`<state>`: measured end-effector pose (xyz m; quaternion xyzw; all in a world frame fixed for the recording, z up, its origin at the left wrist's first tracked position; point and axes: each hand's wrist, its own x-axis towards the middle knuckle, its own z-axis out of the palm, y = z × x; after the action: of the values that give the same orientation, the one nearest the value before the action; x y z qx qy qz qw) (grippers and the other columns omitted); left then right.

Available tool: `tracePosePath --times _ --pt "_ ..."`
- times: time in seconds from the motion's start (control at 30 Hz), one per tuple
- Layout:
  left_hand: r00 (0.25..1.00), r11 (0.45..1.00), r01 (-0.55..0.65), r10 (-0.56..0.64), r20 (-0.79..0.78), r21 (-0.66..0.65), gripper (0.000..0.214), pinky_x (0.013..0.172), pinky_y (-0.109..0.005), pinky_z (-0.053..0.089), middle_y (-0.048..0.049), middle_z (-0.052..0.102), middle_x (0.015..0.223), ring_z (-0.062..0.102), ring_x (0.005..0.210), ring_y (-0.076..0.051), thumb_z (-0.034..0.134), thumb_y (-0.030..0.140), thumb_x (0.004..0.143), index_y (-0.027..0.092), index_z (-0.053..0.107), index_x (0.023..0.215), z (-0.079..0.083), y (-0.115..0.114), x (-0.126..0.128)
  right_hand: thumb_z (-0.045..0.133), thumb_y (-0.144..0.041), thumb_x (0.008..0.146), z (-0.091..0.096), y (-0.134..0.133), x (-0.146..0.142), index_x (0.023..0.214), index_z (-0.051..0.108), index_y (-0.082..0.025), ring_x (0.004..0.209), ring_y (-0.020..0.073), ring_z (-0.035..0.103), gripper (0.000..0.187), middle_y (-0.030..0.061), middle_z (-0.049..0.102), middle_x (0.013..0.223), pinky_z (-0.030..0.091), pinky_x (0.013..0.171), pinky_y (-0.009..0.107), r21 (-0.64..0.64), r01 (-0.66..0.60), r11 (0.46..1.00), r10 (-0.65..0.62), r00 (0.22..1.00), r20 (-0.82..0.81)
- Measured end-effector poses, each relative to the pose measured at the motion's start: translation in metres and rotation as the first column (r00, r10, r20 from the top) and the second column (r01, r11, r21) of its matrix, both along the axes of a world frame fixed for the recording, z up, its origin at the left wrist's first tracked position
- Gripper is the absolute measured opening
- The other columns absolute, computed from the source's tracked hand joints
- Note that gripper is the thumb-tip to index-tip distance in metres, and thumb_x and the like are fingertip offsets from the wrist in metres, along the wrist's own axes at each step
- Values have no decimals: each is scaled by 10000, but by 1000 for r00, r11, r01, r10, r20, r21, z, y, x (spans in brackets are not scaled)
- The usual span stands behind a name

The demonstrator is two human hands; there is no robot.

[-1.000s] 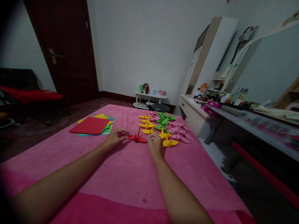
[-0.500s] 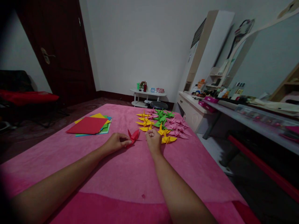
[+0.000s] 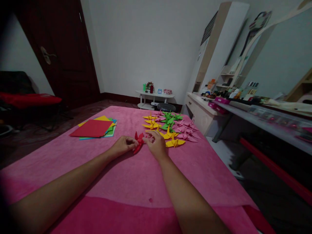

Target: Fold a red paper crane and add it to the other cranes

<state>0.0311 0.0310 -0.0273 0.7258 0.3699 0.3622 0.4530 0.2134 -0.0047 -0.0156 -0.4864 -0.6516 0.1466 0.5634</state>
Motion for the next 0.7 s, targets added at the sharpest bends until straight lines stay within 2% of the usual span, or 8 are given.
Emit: tracePosePath --times 0.07,0.17,0.23,0.3,0.4,0.5,0.6,0.7 --pt "999 1000 -17 18 27 -25 163 488 -200 371 -13 614 556 520 492 -102 623 276 658 118 663 651 3 -1 1 606 -261 733 -1 1 0 797 690 -193 696 155 545 126 39 631 777 448 656 261 30 16 999 -18 997 74" --pt "979 983 -146 160 123 -112 188 437 -185 355 -11 591 534 522 458 -101 619 308 673 127 578 643 6 -2 2 567 -244 754 -3 4 0 716 679 -190 705 171 558 131 35 633 715 452 659 273 12 39 999 -40 997 70" --pt "944 961 -217 251 213 -172 237 413 -178 364 -26 617 600 561 487 -119 626 354 686 137 545 736 9 -2 2 569 -252 746 -2 5 0 723 673 -189 672 169 562 124 27 635 696 457 629 269 -9 43 999 -43 999 21" --pt "919 950 -219 277 281 -220 361 412 -184 399 -67 653 772 612 572 -146 638 415 694 144 529 907 13 -3 2 577 -264 734 1 5 -2 710 665 -186 605 155 559 121 17 630 664 455 579 256 -38 31 999 -32 999 -34" --pt "922 960 -168 234 307 -225 625 466 -216 471 -135 599 1078 641 702 -165 718 427 636 174 467 1149 17 -7 3 599 -283 711 9 2 -8 694 657 -174 514 137 555 124 3 614 604 445 503 237 -106 -9 994 -4 991 -130" --pt "941 983 -67 120 316 -173 822 533 -248 504 -110 611 1042 628 669 -145 788 348 568 199 394 1274 17 -12 5 620 -297 690 17 -2 -14 704 653 -156 474 129 559 145 -1 607 562 439 457 221 -161 -39 986 1 973 -229" --pt "937 993 13 30 348 -121 723 566 -255 505 -60 639 880 612 652 -143 765 337 603 171 461 1238 14 -14 7 625 -317 687 23 -5 -18 710 650 -142 441 116 543 179 1 603 520 446 438 211 -205 -98 974 38 960 -278" --pt "943 998 -35 51 328 -55 497 551 -230 489 -61 640 837 588 666 -142 750 359 611 129 616 1031 11 -13 6 635 -316 677 26 -6 -17 731 649 -132 421 105 545 193 4 614 506 454 421 197 -267 -194 944 107 945 -309"
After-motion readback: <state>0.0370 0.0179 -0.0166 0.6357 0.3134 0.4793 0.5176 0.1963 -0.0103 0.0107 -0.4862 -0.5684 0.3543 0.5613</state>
